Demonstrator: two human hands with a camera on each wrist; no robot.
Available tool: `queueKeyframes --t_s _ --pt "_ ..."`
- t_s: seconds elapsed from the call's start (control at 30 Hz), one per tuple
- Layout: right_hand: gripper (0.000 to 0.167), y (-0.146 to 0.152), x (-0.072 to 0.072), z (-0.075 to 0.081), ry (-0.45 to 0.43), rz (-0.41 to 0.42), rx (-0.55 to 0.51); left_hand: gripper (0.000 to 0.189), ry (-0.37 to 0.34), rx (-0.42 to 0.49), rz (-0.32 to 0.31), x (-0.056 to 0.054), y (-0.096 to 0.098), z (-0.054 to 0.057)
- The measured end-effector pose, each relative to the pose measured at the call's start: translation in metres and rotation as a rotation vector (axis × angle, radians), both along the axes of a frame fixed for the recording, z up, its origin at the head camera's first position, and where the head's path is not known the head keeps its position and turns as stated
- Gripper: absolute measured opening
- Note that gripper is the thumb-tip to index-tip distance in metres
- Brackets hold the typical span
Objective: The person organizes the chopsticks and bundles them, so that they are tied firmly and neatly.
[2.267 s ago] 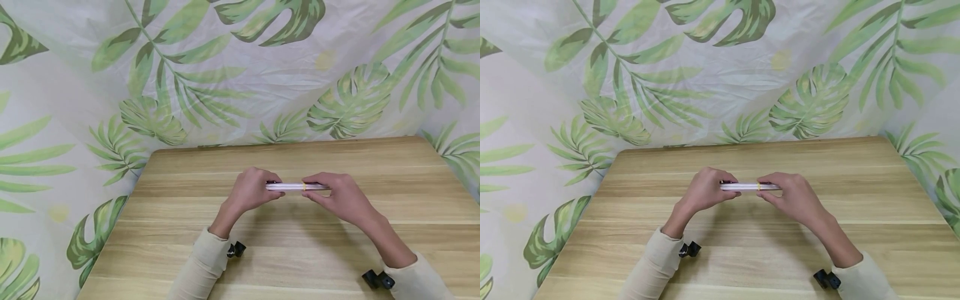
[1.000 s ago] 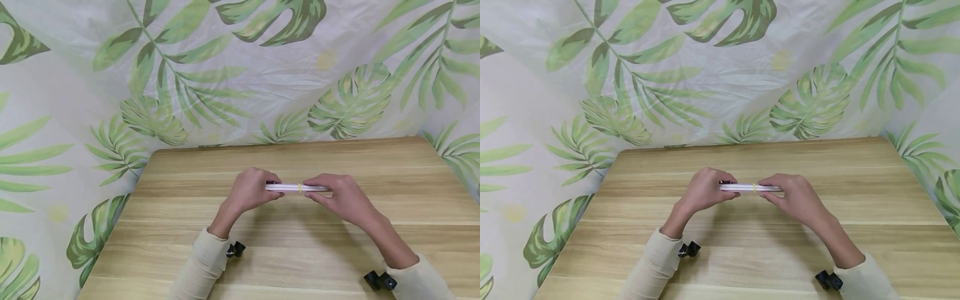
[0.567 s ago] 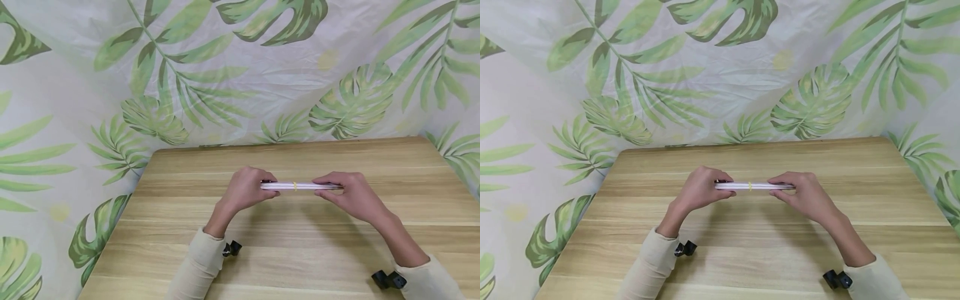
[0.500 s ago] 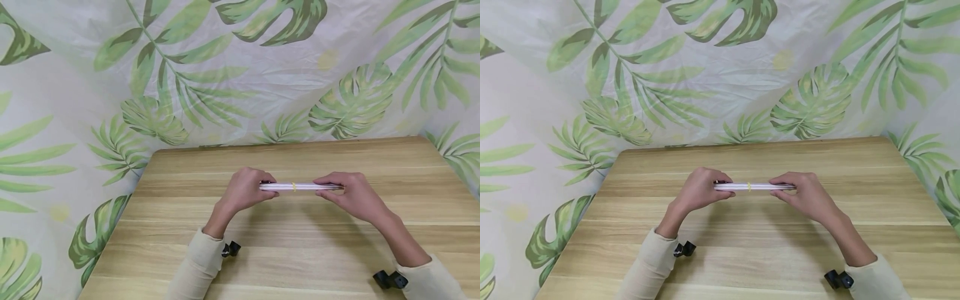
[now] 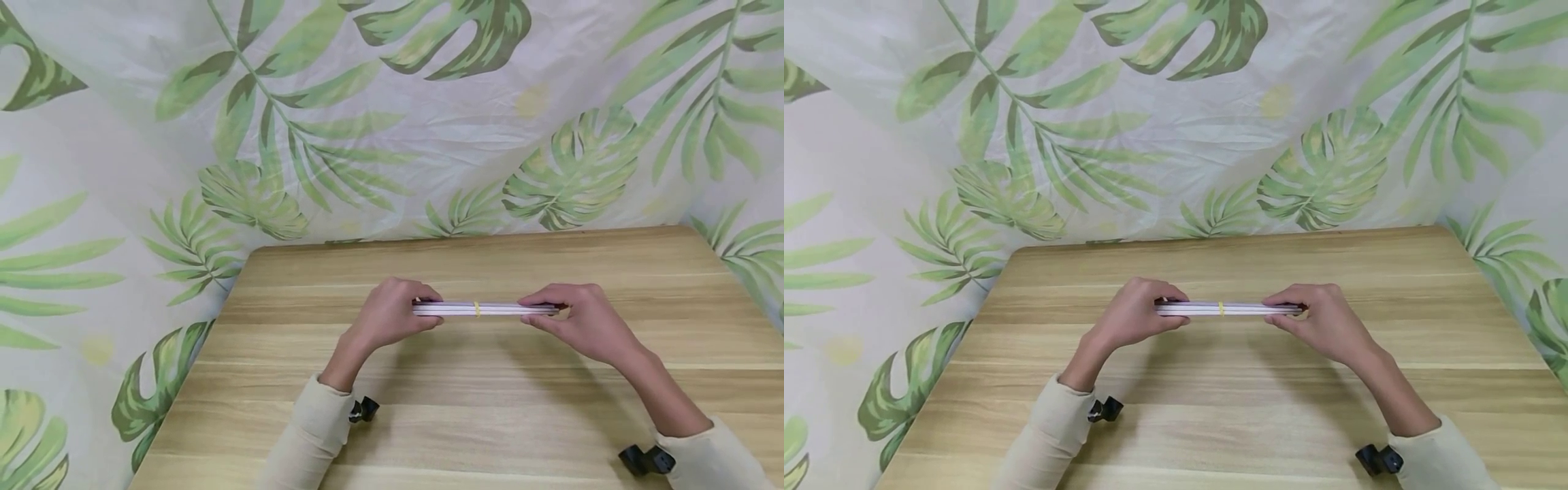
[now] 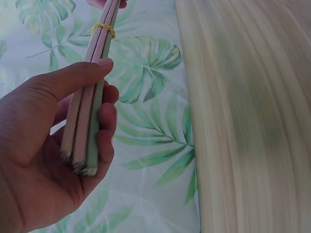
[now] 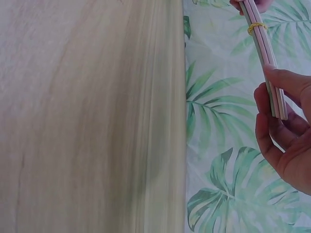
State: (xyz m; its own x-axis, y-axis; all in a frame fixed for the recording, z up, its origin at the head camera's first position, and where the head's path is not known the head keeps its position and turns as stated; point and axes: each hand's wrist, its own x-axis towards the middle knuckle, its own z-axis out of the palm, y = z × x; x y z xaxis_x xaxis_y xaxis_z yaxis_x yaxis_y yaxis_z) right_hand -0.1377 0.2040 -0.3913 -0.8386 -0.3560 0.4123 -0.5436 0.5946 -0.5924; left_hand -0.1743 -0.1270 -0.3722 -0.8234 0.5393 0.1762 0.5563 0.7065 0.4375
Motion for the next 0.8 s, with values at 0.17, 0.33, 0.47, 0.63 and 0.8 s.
queueKeyframes --t_s 0.17,0.33,0.47,0.63,0.8 --pt "0.021 0.003 -0.003 -0.001 -0.047 0.002 0.021 0.017 -0.013 0.006 -0.001 -0.002 -0.010 -0.003" --pt "0.018 0.005 -0.011 -0.008 -0.124 0.005 0.054 0.017 -0.044 0.035 -0.042 -0.006 -0.016 -0.008" --pt "0.018 0.006 -0.019 -0.017 -0.201 0.024 0.078 0.020 -0.051 0.006 -0.058 -0.011 -0.018 -0.016" --pt "0.018 0.008 -0.029 -0.027 -0.258 0.047 0.095 0.022 -0.050 -0.060 -0.062 -0.019 -0.017 -0.028" --pt "0.016 0.008 -0.037 -0.033 -0.259 0.083 0.114 0.022 -0.068 -0.076 -0.053 -0.023 -0.016 -0.035"
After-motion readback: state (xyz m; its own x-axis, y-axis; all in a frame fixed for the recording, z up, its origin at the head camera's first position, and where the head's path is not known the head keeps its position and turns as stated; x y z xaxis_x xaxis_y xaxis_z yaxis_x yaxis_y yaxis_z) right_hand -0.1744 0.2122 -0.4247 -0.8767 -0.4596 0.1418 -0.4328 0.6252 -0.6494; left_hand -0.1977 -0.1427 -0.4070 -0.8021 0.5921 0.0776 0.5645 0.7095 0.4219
